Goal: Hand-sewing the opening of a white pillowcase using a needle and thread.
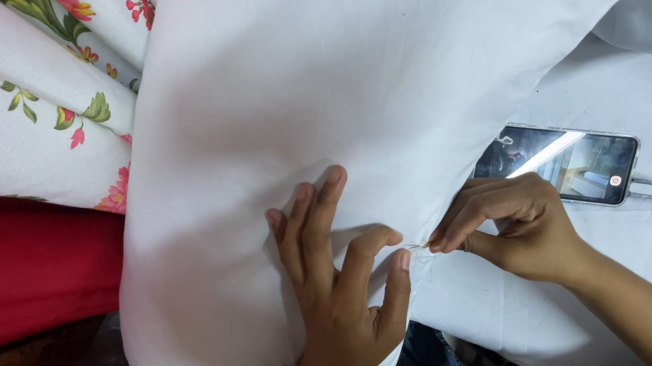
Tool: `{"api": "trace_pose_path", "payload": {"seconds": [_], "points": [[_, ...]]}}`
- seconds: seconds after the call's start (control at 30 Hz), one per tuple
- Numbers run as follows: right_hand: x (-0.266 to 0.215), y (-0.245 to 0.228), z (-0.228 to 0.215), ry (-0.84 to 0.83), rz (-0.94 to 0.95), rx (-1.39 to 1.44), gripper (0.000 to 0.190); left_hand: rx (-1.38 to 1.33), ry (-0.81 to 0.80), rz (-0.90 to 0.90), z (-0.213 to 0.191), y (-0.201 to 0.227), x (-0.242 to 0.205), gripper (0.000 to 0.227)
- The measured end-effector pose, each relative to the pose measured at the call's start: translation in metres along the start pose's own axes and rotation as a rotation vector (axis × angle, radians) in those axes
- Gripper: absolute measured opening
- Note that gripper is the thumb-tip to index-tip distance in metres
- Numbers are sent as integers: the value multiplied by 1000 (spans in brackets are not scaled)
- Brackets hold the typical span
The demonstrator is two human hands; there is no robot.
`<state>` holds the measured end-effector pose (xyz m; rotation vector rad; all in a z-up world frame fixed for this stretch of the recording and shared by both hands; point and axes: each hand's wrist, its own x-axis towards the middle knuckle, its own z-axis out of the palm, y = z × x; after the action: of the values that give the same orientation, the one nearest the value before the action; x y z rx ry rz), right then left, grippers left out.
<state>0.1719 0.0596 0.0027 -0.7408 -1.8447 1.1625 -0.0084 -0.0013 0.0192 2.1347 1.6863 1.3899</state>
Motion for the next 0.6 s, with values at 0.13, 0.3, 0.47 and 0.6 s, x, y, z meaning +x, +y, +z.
{"api": "trace_pose_path", "payload": {"seconds": [0.13,0.3,0.47,0.6], "points": [[4,-9,6,28,-66,-29,14,18,3,23,1,-2,-1,21],[13,-30,6,13,-157,-192,3,88,41,83,8,-7,-4,34],[15,-45,8,46,-423,-681,18,142,129,151,17,-11,-11,42],[16,-53,7,-6,-261,-432,8,-31,203,196,14,-12,-16,31]]}}
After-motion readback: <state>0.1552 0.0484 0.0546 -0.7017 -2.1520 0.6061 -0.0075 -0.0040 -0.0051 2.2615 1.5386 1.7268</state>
